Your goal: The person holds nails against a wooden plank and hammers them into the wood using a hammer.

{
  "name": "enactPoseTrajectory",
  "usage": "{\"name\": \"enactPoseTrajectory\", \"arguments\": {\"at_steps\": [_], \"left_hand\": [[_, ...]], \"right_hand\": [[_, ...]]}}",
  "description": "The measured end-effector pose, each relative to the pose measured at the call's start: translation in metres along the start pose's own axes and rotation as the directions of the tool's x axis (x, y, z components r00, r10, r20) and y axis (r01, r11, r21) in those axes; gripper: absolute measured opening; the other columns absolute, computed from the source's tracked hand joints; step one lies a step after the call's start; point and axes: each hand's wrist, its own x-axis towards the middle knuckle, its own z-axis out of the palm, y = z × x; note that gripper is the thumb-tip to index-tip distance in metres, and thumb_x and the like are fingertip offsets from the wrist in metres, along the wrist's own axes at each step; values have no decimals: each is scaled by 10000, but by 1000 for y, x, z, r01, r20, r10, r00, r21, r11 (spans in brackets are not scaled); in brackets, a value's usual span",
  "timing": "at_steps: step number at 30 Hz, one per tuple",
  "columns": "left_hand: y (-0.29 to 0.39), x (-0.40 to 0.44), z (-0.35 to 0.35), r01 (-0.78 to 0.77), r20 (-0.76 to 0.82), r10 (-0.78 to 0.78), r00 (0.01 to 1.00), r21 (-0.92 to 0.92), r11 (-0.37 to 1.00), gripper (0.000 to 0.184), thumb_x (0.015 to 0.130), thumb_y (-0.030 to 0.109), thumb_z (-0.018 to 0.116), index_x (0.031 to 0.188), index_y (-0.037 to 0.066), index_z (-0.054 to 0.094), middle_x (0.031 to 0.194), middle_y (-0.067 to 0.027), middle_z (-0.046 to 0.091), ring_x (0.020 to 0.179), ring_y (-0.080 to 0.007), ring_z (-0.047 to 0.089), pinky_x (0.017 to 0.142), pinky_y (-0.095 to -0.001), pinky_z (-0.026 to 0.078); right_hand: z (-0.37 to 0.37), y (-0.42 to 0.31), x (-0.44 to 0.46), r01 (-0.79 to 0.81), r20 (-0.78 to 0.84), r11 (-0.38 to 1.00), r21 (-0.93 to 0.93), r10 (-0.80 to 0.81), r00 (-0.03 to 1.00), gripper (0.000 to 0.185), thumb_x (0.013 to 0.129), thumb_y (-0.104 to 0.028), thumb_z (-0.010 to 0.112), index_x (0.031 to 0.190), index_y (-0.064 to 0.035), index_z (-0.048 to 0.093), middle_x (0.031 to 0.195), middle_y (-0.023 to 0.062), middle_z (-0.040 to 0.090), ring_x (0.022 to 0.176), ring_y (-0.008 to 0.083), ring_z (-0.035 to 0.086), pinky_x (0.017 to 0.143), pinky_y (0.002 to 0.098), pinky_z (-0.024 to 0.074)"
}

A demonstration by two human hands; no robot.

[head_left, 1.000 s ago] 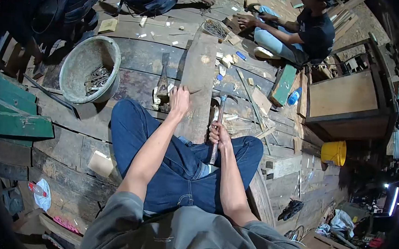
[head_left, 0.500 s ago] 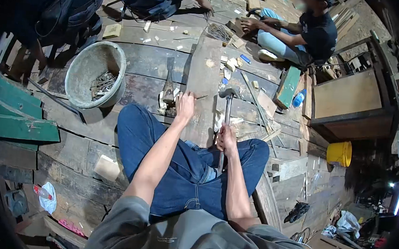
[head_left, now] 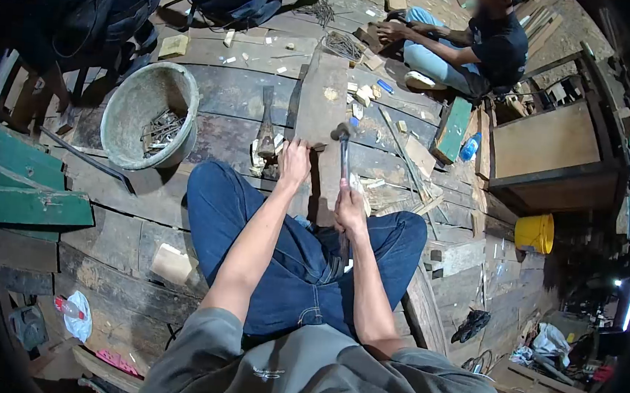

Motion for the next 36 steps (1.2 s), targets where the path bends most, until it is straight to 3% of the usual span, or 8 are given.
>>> {"name": "enactPoseTrajectory", "arguments": {"at_steps": [3, 9, 17, 20, 24, 28, 32, 36], "left_hand": [[-2, 0, 2, 2, -25, -2, 1000, -2, 1000, 154, 868, 58, 546, 929, 28, 685, 963, -187, 643, 916, -398, 625, 804, -497, 509], [4, 0, -3, 112, 49, -108, 993, -87, 990, 122, 854, 87, 626, 941, 28, 688, 975, -187, 650, 916, -406, 646, 801, -491, 525], [0, -1, 4, 48, 7, -48, 999, -30, 998, 126, 838, 49, 621, 933, 26, 701, 992, -192, 651, 910, -403, 640, 795, -497, 520], [12, -1, -4, -39, 60, 39, 997, -7, 999, 213, 803, 0, 585, 978, 35, 702, 998, -188, 654, 958, -403, 612, 865, -482, 493], [9, -8, 1, -90, 132, 88, 987, 7, 996, 298, 779, -6, 574, 1051, 32, 688, 1034, -169, 656, 1029, -395, 575, 936, -505, 440], [14, -11, -1, -95, 162, 86, 983, 49, 994, 343, 762, 11, 610, 1098, 24, 678, 1139, -144, 651, 1084, -386, 575, 971, -510, 418], [17, -16, -3, -93, 239, 60, 969, 128, 987, 427, 717, -7, 665, 1143, 17, 659, 1198, -148, 633, 1158, -361, 562, 1016, -515, 404], [19, -17, -5, -86, 258, 57, 964, 102, 991, 520, 679, 30, 750, 1185, 18, 627, 1266, -157, 604, 1166, -353, 562, 1025, -535, 391]], "right_hand": [[-7, 16, 17, 199, -54, 964, -178, -212, 976, 620, 1035, -533, 413, 764, 10, 539, 527, 64, 476, 395, 182, 477, 384, 366, 374], [-4, 9, 13, -110, 49, 978, -176, 121, 991, 623, 1019, -561, 426, 825, 14, 571, 535, 68, 483, 399, 178, 500, 380, 364, 388], [-16, -19, -4, -52, 44, 999, -5, 52, 998, 605, 1029, -565, 394, 776, -25, 496, 510, 23, 431, 347, 152, 419, 335, 326, 339], [-14, -25, -6, 7, 23, 994, 107, -10, 1000, 527, 1040, -538, 395, 746, -100, 417, 465, -22, 329, 310, 94, 312, 286, 290, 248], [-17, -41, -17, 57, 24, 995, 78, -59, 998, 547, 1051, -518, 379, 723, -83, 425, 453, -13, 336, 302, 99, 317, 276, 283, 238], [-21, -22, -8, 111, -1, 988, -108, -112, 994, 603, 1037, -529, 409, 727, -21, 504, 485, 49, 448, 340, 173, 449, 345, 355, 350], [-23, -8, -12, -70, 46, 993, -92, 74, 996, 610, 1039, -529, 399, 738, -12, 515, 482, 55, 452, 342, 177, 468, 339, 356, 358], [-18, -5, -15, -128, 10, 988, -83, 129, 992, 599, 1033, -543, 414, 652, -82, 457, 466, 1, 384, 325, 118, 354, 303, 299, 288]]}}
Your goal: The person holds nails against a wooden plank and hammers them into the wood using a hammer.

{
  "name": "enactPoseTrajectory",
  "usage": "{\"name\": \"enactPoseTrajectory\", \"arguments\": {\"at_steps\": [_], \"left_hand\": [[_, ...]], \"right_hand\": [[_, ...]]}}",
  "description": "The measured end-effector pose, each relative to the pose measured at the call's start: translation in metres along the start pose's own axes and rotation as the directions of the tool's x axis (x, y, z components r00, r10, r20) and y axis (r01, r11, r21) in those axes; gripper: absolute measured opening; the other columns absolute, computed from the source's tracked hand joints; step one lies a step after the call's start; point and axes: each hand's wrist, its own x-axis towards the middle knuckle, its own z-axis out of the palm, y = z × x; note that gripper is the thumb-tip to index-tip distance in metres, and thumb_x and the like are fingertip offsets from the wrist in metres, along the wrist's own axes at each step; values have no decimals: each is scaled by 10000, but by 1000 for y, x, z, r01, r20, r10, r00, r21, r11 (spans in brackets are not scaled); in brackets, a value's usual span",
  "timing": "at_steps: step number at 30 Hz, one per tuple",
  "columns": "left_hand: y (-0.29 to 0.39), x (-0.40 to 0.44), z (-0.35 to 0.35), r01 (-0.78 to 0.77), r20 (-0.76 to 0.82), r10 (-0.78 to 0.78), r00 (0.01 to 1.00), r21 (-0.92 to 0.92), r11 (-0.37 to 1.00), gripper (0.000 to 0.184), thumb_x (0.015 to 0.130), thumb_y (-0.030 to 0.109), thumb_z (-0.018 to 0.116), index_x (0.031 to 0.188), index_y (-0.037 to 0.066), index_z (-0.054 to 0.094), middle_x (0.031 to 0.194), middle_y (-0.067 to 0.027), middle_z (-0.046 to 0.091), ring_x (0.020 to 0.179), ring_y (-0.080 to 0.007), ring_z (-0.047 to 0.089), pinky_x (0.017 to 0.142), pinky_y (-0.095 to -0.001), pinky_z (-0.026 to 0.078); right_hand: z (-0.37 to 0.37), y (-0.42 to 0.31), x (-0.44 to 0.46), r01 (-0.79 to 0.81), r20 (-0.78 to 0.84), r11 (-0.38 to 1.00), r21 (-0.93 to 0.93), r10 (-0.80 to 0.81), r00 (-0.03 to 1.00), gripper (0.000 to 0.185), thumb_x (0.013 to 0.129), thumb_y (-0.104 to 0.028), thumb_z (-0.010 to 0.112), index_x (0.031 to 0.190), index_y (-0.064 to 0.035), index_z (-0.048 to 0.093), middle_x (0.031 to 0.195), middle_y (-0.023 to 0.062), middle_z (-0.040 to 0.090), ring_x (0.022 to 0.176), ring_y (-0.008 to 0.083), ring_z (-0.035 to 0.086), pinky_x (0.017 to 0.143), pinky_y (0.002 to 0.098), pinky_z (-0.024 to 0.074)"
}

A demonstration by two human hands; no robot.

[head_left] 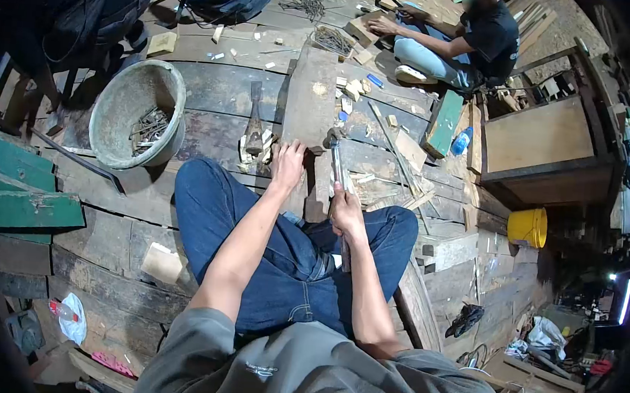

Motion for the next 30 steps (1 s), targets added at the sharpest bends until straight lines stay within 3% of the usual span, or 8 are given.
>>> {"name": "enactPoseTrajectory", "arguments": {"at_steps": [4, 7, 9, 16, 19, 23, 27, 30], "left_hand": [[-9, -6, 14, -45, -47, 45, 998, -17, 999, 417, 788, 34, 660, 1202, 21, 610, 1260, -151, 594, 1131, -358, 571, 1007, -512, 428], [-15, -11, 29, -64, -72, 59, 996, -63, 996, 359, 839, 11, 575, 1197, 5, 607, 1246, -163, 589, 1111, -373, 571, 988, -484, 447], [-17, -8, 28, -75, -122, 63, 990, -99, 992, 362, 833, 7, 570, 1193, 2, 610, 1246, -172, 586, 1112, -376, 569, 984, -468, 455], [-12, -5, 16, -13, -43, 4, 999, -193, 981, 479, 708, -26, 714, 1166, 40, 592, 1210, -154, 577, 1079, -380, 567, 952, -461, 476], [-14, -4, 19, -54, -123, 29, 992, -205, 977, 421, 707, -36, 701, 1108, 51, 604, 1114, -146, 589, 1027, -383, 580, 909, -480, 489], [-13, -4, 14, -73, -162, 39, 986, -210, 975, 334, 756, -45, 650, 1082, 17, 613, 1054, -173, 596, 994, -407, 592, 878, -478, 493], [-16, -2, 18, -35, -118, 5, 993, -256, 966, 407, 741, -24, 652, 1143, 31, 619, 1163, -180, 616, 1053, -395, 601, 945, -465, 480], [-22, -2, 29, -26, -169, -13, 985, -229, 973, 422, 763, -2, 641, 1184, -2, 629, 1219, -228, 617, 1105, -401, 599, 991, -459, 467]], "right_hand": [[3, 1, 4, 80, -63, 997, -8, -81, 995, 592, 1042, -525, 398, 661, -76, 460, 469, 9, 392, 325, 132, 376, 304, 305, 299], [4, 10, 10, 214, -103, 975, -58, -219, 970, 622, 1046, -502, 402, 819, 52, 569, 539, 124, 525, 383, 231, 511, 408, 396, 405], [11, 16, 10, 259, -138, 956, -137, -277, 951, 627, 1043, -513, 408, 846, 56, 584, 540, 113, 513, 404, 222, 519, 421, 402, 407], [14, 21, 4, -29, -49, 993, -114, 24, 999, 654, 1026, -553, 420, 862, 57, 592, 505, 90, 485, 413, 198, 535, 401, 371, 418], [15, 16, -2, 33, -57, 999, 0, -33, 998, 569, 1042, -519, 406, 749, -37, 477, 466, 25, 404, 320, 147, 421, 306, 321, 321], [17, 27, 0, 186, -89, 982, -20, -187, 978, 571, 1047, -511, 398, 738, -37, 470, 467, 16, 399, 321, 135, 415, 312, 316, 328], [16, 28, 9, -4, -30, 984, -180, -1, 1000, 715, 1005, -609, 408, 900, 68, 613, 552, 156, 553, 452, 255, 585, 471, 415, 467], [17, 21, 10, 19, -45, 985, -173, -28, 999, 739, 991, -638, 405, 907, 67, 612, 615, 184, 587, 534, 300, 632, 537, 443, 496]]}}
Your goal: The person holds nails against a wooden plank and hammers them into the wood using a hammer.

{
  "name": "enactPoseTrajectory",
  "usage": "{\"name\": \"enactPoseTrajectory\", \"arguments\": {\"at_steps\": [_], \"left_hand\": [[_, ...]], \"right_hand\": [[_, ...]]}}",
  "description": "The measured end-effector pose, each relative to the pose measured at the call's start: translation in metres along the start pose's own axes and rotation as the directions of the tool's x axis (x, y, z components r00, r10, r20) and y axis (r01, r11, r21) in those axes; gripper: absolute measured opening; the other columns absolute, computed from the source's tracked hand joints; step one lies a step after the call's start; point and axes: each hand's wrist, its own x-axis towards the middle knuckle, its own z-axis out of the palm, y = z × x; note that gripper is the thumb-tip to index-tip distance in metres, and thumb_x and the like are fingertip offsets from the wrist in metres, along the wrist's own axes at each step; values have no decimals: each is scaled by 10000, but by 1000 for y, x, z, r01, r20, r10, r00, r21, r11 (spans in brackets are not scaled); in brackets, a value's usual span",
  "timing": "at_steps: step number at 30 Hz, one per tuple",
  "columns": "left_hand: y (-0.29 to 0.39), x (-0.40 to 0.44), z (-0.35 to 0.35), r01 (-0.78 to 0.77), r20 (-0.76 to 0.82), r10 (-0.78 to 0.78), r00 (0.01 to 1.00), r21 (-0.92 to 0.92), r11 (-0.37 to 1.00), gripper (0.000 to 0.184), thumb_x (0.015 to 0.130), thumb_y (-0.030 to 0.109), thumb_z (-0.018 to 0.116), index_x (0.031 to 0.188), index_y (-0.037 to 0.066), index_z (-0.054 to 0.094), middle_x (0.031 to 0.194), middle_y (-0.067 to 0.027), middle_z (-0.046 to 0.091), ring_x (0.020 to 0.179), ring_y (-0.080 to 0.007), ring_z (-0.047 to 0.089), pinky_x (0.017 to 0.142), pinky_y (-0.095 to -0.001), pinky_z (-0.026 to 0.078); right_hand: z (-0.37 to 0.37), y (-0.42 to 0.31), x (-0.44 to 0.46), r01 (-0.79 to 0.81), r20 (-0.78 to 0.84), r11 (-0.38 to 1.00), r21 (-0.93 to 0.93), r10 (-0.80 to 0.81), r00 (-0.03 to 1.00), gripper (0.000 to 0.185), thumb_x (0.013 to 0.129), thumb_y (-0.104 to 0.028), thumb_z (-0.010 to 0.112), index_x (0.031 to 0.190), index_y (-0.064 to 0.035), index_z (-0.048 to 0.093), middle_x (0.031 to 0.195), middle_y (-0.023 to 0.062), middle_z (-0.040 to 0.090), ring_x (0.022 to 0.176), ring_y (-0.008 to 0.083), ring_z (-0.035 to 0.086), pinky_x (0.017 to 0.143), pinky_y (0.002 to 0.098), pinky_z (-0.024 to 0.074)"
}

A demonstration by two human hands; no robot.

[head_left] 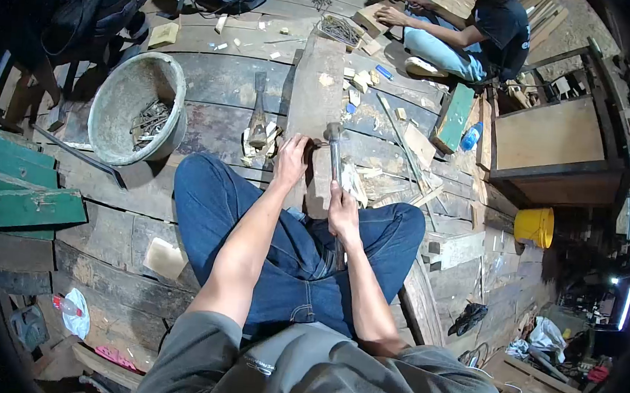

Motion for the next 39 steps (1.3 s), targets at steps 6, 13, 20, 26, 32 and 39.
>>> {"name": "enactPoseTrajectory", "arguments": {"at_steps": [6, 13, 20, 26, 32, 39], "left_hand": [[-1, -2, -3, -26, 6, 26, 1000, -18, 1000, 494, 689, -32, 686, 1179, -22, 623, 1224, -241, 603, 1122, -414, 567, 995, -456, 465], [0, 4, -6, -68, -10, 68, 998, -27, 997, 454, 648, -56, 684, 1096, -20, 627, 1142, -193, 591, 1053, -412, 546, 948, -465, 472], [5, 5, -7, -78, -96, 75, 993, -31, 996, 344, 698, -70, 624, 1039, -31, 638, 1060, -194, 606, 1014, -403, 554, 892, -471, 475], [4, 4, -4, -74, -125, 62, 990, -100, 992, 228, 756, -51, 630, 981, -33, 655, 987, -198, 613, 961, -414, 567, 858, -480, 479], [2, 2, -4, -90, -88, 88, 992, -20, 996, 330, 708, -75, 599, 1034, -52, 643, 1120, -224, 611, 1025, -424, 564, 925, -477, 476], [-2, 4, 4, -94, -133, 81, 988, -93, 991, 234, 790, -44, 582, 1009, -15, 659, 997, -200, 619, 962, -421, 567, 866, -484, 471]], "right_hand": [[6, 14, 9, 148, -100, 980, -132, -162, 982, 697, 1011, -589, 409, 946, 66, 640, 682, 229, 629, 652, 346, 671, 644, 463, 507], [-6, -22, -16, 66, -62, 994, 82, -61, 996, 682, 1013, -585, 419, 768, 38, 546, 541, 124, 505, 459, 247, 563, 495, 420, 450], [-16, -24, -3, -5, 46, 986, 166, -3, 999, 638, 1033, -557, 382, 773, 10, 512, 516, 65, 455, 354, 181, 474, 333, 360, 375], [-12, -17, -11, 28, 42, 960, 277, -41, 998, 638, 1022, -583, 390, 727, -26, 484, 477, 30, 419, 351, 169, 469, 338, 333, 357], [-21, -22, -9, 34, 63, 984, 173, -45, 997, 616, 1027, -557, 411, 758, -11, 505, 515, 53, 460, 358, 173, 474, 347, 351, 366], [-10, -4, -4, -54, 94, 992, 113, 43, 995, 611, 1039, -545, 379, 701, -47, 484, 470, 41, 437, 342, 165, 465, 327, 339, 339]]}}
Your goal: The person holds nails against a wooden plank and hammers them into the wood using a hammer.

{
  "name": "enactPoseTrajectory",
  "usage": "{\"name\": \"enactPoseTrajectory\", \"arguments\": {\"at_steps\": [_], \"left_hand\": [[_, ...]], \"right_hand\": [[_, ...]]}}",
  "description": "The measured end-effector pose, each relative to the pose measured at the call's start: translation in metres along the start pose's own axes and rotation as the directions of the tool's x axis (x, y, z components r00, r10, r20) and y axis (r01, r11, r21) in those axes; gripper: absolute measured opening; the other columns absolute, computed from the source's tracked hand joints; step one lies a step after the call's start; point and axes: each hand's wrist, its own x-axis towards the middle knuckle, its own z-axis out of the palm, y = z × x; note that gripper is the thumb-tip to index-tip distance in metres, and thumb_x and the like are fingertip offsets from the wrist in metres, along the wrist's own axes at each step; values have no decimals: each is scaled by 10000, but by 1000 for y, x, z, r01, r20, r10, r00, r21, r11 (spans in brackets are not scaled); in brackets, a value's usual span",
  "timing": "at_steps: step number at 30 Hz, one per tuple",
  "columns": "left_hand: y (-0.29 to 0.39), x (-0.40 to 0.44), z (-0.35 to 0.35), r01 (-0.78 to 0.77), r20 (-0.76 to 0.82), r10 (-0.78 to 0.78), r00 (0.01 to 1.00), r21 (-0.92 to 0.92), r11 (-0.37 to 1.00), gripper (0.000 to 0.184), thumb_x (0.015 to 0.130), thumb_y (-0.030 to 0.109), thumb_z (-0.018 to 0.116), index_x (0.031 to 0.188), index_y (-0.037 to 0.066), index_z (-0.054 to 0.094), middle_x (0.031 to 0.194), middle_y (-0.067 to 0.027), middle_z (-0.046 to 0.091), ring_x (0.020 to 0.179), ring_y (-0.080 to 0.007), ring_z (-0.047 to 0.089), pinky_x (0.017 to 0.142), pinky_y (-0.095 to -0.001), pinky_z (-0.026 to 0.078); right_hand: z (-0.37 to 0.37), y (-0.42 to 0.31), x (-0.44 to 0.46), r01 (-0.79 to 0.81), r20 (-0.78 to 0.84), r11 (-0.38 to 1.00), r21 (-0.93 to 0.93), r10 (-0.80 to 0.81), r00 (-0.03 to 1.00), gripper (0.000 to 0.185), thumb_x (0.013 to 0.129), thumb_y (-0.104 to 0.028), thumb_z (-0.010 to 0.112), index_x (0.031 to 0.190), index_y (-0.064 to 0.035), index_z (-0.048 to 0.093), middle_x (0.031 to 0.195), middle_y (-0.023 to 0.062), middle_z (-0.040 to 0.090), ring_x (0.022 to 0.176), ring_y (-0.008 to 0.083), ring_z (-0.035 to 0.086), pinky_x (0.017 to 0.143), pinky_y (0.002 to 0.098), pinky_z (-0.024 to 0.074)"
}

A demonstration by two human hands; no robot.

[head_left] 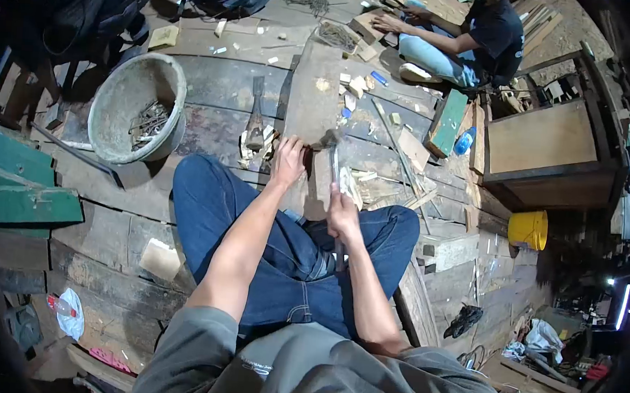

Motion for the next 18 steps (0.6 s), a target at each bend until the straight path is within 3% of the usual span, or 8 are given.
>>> {"name": "enactPoseTrajectory", "arguments": {"at_steps": [2, 3, 7, 8, 10, 14, 16, 18], "left_hand": [[8, 1, -9, -16, 2, 16, 1000, 36, 999, 195, 804, -39, 577, 982, -18, 655, 975, -198, 616, 948, -420, 569, 853, -482, 470], [6, 0, -10, -6, 36, 4, 999, 65, 998, 244, 797, -11, 613, 1036, -30, 653, 1086, -205, 634, 1004, -403, 579, 886, -465, 491], [7, 2, -8, 5, 37, -7, 999, 55, 998, 219, 799, -13, 607, 1010, -50, 654, 1075, -206, 634, 996, -405, 580, 888, -466, 490], [9, 2, -9, -8, 12, 7, 1000, 63, 998, 218, 801, -10, 608, 1009, -53, 656, 1074, -209, 634, 995, -404, 581, 892, -465, 491], [10, 5, -13, 21, 79, -23, 997, 32, 999, 299, 767, -18, 633, 1064, -50, 653, 1094, -220, 630, 1024, -405, 579, 922, -461, 489], [7, 0, -13, 0, 98, -12, 995, 118, 993, 405, 702, -52, 633, 1107, -45, 637, 1138, -221, 611, 1062, -410, 556, 953, -465, 476], [9, -1, -17, -31, 93, 17, 996, 149, 988, 396, 724, -21, 656, 1119, -25, 643, 1150, -229, 609, 1080, -407, 559, 962, -460, 476], [4, 3, -13, 47, 160, -59, 985, 74, 996, 367, 760, 17, 662, 1126, 10, 649, 1158, -232, 602, 1085, -394, 564, 967, -457, 473]], "right_hand": [[-8, -15, -11, 57, 18, 984, 168, -61, 998, 586, 1026, -591, 367, 721, -96, 443, 470, -3, 354, 321, 114, 325, 293, 286, 255], [-11, -15, -13, 101, -2, 971, 217, -103, 995, 615, 1039, -552, 374, 686, -55, 459, 470, 22, 415, 332, 154, 439, 319, 332, 324], [0, -8, -10, 173, -84, 973, 152, -162, 983, 631, 1032, -575, 370, 681, -56, 451, 477, 22, 412, 335, 155, 436, 325, 331, 332], [1, -1, -6, 35, 35, 975, 220, -44, 998, 640, 1029, -582, 365, 682, -52, 447, 478, 23, 410, 343, 159, 446, 329, 333, 341], [1, -2, -3, -14, 43, 999, 47, 12, 999, 641, 1028, -583, 366, 687, -47, 447, 478, 27, 414, 342, 161, 451, 325, 335, 340], [-8, -21, -16, 107, 0, 976, 189, -109, 994, 649, 1042, -556, 352, 719, -10, 492, 488, 58, 462, 359, 180, 497, 334, 346, 361], [-3, -15, -11, 176, -98, 978, 113, -166, 981, 643, 1038, -560, 367, 745, -8, 523, 505, 73, 497, 362, 183, 507, 336, 348, 367], [2, -7, -4, 54, -69, 998, 37, -51, 996, 630, 1024, -577, 387, 796, -16, 562, 502, 78, 493, 363, 192, 509, 343, 337, 385]]}}
